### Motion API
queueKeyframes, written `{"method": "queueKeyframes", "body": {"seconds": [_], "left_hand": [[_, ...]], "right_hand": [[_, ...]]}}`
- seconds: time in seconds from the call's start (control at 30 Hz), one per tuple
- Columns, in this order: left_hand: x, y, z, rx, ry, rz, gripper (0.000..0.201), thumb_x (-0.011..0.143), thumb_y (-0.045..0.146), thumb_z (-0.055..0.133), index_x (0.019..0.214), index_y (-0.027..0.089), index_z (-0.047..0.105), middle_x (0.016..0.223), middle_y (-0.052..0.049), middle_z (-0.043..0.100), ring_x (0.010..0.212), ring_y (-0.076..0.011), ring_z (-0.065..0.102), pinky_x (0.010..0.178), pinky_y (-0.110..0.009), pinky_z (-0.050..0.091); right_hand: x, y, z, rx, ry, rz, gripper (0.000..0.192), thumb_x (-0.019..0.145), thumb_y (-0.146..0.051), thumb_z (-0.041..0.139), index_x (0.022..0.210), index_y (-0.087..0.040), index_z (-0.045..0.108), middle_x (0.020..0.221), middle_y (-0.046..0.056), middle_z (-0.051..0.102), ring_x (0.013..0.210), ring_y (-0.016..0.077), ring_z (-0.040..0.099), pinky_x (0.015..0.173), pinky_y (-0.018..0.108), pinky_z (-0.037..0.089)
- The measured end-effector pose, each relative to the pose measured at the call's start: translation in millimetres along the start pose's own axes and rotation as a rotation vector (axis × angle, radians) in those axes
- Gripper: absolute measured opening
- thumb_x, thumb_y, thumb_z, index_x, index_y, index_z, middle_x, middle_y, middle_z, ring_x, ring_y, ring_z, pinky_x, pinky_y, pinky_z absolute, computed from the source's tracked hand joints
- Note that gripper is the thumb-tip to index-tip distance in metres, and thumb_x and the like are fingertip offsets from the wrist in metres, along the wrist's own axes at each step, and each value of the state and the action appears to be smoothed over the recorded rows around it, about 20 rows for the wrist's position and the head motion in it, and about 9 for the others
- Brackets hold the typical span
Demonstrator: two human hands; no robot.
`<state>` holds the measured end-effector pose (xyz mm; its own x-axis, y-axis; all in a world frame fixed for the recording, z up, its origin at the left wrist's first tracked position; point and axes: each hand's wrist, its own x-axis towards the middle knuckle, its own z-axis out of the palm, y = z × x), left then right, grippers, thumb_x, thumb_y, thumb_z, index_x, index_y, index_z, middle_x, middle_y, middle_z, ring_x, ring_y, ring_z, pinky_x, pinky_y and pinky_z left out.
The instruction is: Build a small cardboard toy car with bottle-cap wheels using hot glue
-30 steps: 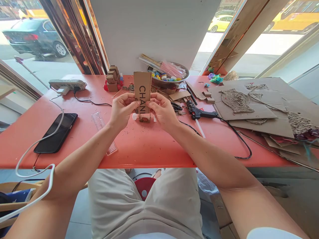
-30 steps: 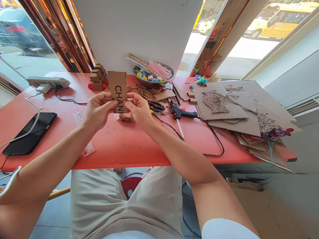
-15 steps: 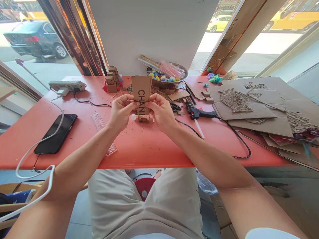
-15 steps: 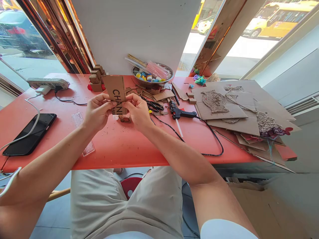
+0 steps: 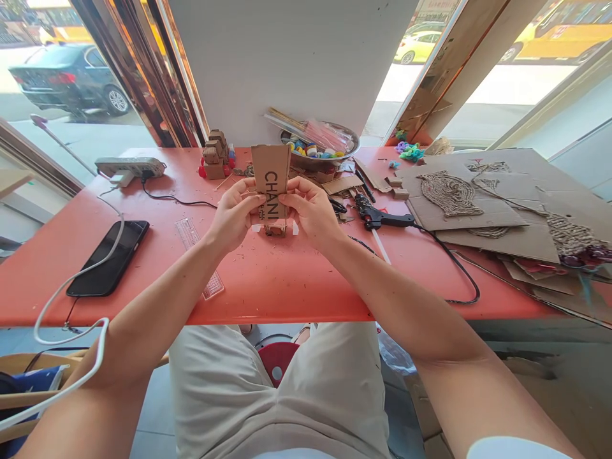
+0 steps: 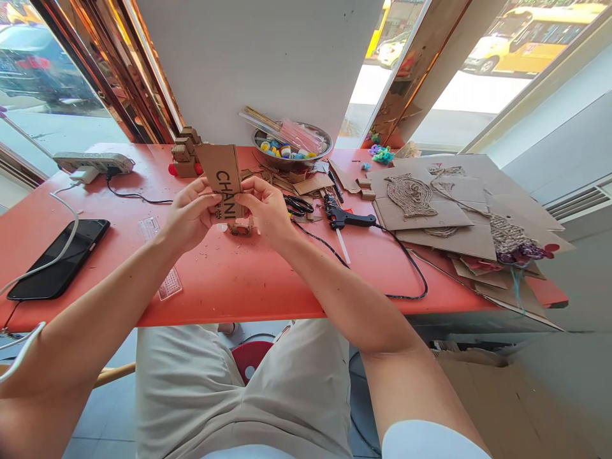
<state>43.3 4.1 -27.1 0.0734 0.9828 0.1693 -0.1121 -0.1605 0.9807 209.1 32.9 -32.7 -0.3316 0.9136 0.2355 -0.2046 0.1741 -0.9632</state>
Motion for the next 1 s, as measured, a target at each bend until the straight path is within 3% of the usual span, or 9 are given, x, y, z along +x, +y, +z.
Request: {"method": "queueKeyframes", "body": {"seconds": [0.07, 0.17, 0.23, 0.3, 0.43, 0.6, 0.7, 0.83, 1.0], "left_hand": [[0, 3, -3.7, -0.004, -0.125, -0.090, 0.043, 0.079, 0.060, 0.076, 0.103, 0.025, 0.068, 0.091, -0.007, 0.081, 0.090, -0.0286, 0.082, 0.074, -0.040, 0.069], [1, 8, -8.5, 0.016, -0.294, -0.188, 0.068, 0.087, 0.084, 0.059, 0.105, 0.020, 0.073, 0.088, -0.015, 0.082, 0.098, -0.0350, 0.083, 0.079, -0.044, 0.069], [0, 10, -9.9, 0.022, -0.336, -0.199, 0.075, 0.087, 0.089, 0.056, 0.106, 0.019, 0.075, 0.090, -0.017, 0.083, 0.101, -0.0361, 0.084, 0.084, -0.046, 0.069], [-1, 11, -10.0, 0.014, -0.359, -0.198, 0.068, 0.085, 0.085, 0.065, 0.108, 0.022, 0.077, 0.094, -0.015, 0.084, 0.101, -0.0338, 0.084, 0.087, -0.045, 0.070], [-3, 10, -9.6, -0.031, -0.353, -0.202, 0.056, 0.073, 0.070, 0.088, 0.099, 0.021, 0.082, 0.096, -0.013, 0.085, 0.086, -0.0276, 0.084, 0.077, -0.036, 0.070], [-3, 12, -9.1, -0.001, -0.303, -0.184, 0.046, 0.073, 0.057, 0.094, 0.085, 0.014, 0.082, 0.082, -0.014, 0.081, 0.073, -0.0239, 0.079, 0.061, -0.031, 0.064], [-4, 12, -8.1, 0.025, -0.272, -0.137, 0.048, 0.068, 0.057, 0.097, 0.084, 0.015, 0.081, 0.081, -0.012, 0.080, 0.071, -0.0234, 0.077, 0.059, -0.032, 0.063], [-2, 10, -7.1, 0.154, -0.240, -0.021, 0.050, 0.067, 0.060, 0.096, 0.084, 0.017, 0.078, 0.078, -0.009, 0.077, 0.064, -0.0203, 0.071, 0.054, -0.031, 0.057], [0, 4, -5.5, 0.330, -0.233, 0.054, 0.045, 0.072, 0.060, 0.088, 0.077, 0.020, 0.068, 0.069, -0.003, 0.071, 0.059, -0.0177, 0.065, 0.051, -0.028, 0.053]], "right_hand": [[1, -5, -4, -0.045, 0.007, -0.027, 0.016, 0.074, -0.025, 0.067, 0.076, -0.026, 0.051, 0.073, -0.006, 0.058, 0.069, 0.0127, 0.055, 0.067, 0.027, 0.053], [2, -11, -9, -0.144, -0.011, -0.085, 0.012, 0.071, -0.024, 0.064, 0.074, -0.025, 0.052, 0.072, -0.006, 0.057, 0.071, 0.0124, 0.054, 0.069, 0.026, 0.051], [2, -12, -11, -0.196, -0.050, -0.115, 0.010, 0.071, -0.025, 0.063, 0.073, -0.024, 0.053, 0.073, -0.005, 0.056, 0.072, 0.0127, 0.054, 0.067, 0.026, 0.049], [1, -13, -11, -0.226, -0.082, -0.132, 0.010, 0.071, -0.026, 0.064, 0.072, -0.024, 0.054, 0.073, -0.004, 0.056, 0.070, 0.0130, 0.053, 0.061, 0.025, 0.047], [-1, -14, -9, -0.229, -0.104, -0.141, 0.006, 0.075, -0.029, 0.067, 0.074, -0.024, 0.065, 0.076, -0.002, 0.064, 0.074, 0.0148, 0.060, 0.062, 0.026, 0.052], [-1, -18, -12, -0.239, -0.129, -0.169, 0.006, 0.073, -0.022, 0.068, 0.075, -0.023, 0.074, 0.087, 0.002, 0.079, 0.087, 0.0183, 0.073, 0.084, 0.033, 0.061], [1, -24, -20, -0.268, -0.170, -0.162, 0.013, 0.073, -0.022, 0.068, 0.082, -0.022, 0.077, 0.094, 0.003, 0.081, 0.090, 0.0186, 0.073, 0.085, 0.034, 0.062], [1, -33, -30, -0.315, -0.264, -0.114, 0.018, 0.083, -0.036, 0.072, 0.094, -0.022, 0.075, 0.098, 0.004, 0.079, 0.086, 0.0178, 0.070, 0.077, 0.032, 0.060], [-2, -34, -28, -0.590, -0.241, -0.199, 0.020, 0.086, -0.038, 0.072, 0.080, -0.022, 0.061, 0.077, 0.001, 0.069, 0.074, 0.0161, 0.062, 0.074, 0.030, 0.051]]}}
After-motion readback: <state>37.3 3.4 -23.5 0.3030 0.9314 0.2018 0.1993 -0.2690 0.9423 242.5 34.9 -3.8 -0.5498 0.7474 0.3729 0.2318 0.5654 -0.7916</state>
